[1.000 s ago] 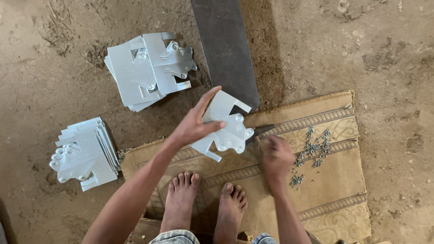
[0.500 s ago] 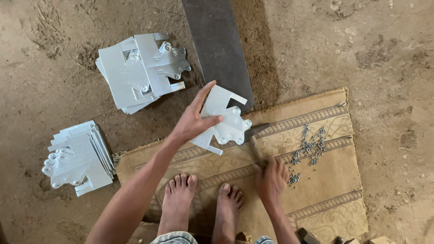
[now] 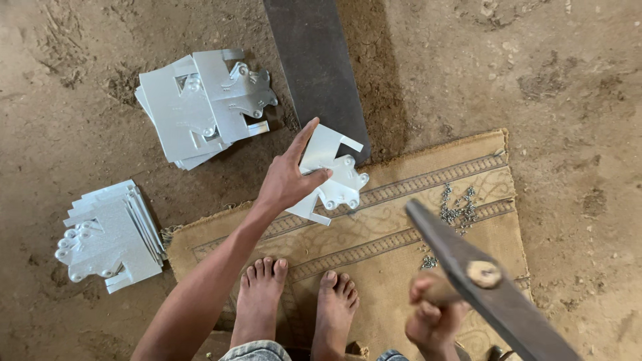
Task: The person stands at a work area and hammers small nails into white ornamental metal pieces one at a time, holding each piece against a metal bar while striking the nails with a hammer, then sets the finished piece on a growing pile and picks up the next piece.
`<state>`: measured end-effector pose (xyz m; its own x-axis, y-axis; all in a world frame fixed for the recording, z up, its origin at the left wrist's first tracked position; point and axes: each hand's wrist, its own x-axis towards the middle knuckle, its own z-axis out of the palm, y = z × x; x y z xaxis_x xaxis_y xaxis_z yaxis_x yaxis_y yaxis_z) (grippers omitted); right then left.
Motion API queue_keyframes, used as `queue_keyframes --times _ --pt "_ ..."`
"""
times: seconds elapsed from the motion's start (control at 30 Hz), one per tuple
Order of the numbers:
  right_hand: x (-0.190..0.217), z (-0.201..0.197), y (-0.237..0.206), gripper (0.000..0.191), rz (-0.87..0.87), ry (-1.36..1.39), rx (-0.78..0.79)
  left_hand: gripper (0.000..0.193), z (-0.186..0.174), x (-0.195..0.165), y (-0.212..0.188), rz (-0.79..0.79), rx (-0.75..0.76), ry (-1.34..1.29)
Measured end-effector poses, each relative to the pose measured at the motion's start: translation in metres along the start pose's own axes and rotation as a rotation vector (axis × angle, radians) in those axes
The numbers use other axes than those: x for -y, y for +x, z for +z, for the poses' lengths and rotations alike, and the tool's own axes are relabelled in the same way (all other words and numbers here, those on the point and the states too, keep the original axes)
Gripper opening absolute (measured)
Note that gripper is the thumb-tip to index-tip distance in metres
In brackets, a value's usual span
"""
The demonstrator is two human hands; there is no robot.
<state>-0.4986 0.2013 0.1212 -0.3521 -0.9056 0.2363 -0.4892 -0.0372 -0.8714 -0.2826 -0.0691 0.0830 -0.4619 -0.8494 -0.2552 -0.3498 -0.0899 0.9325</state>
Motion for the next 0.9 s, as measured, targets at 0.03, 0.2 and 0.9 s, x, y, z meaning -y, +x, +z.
queue_keyframes --times 0.03,0.2,0.9 --pt "0.002 0.005 0.01 0.041 0.074 -0.086 0.081 0.099 0.0 0.0 0.0 -0.028 0.008 0.001" --pt "0.019 0.008 0.027 0.041 0.361 -0.554 0.259 0.1 0.001 0.003 0.001 -0.045 0.012 0.023" --pt "0.006 0.005 0.011 0.028 -0.23 0.103 -0.174 0.099 0.002 0.008 0.002 -0.031 0.004 0.047"
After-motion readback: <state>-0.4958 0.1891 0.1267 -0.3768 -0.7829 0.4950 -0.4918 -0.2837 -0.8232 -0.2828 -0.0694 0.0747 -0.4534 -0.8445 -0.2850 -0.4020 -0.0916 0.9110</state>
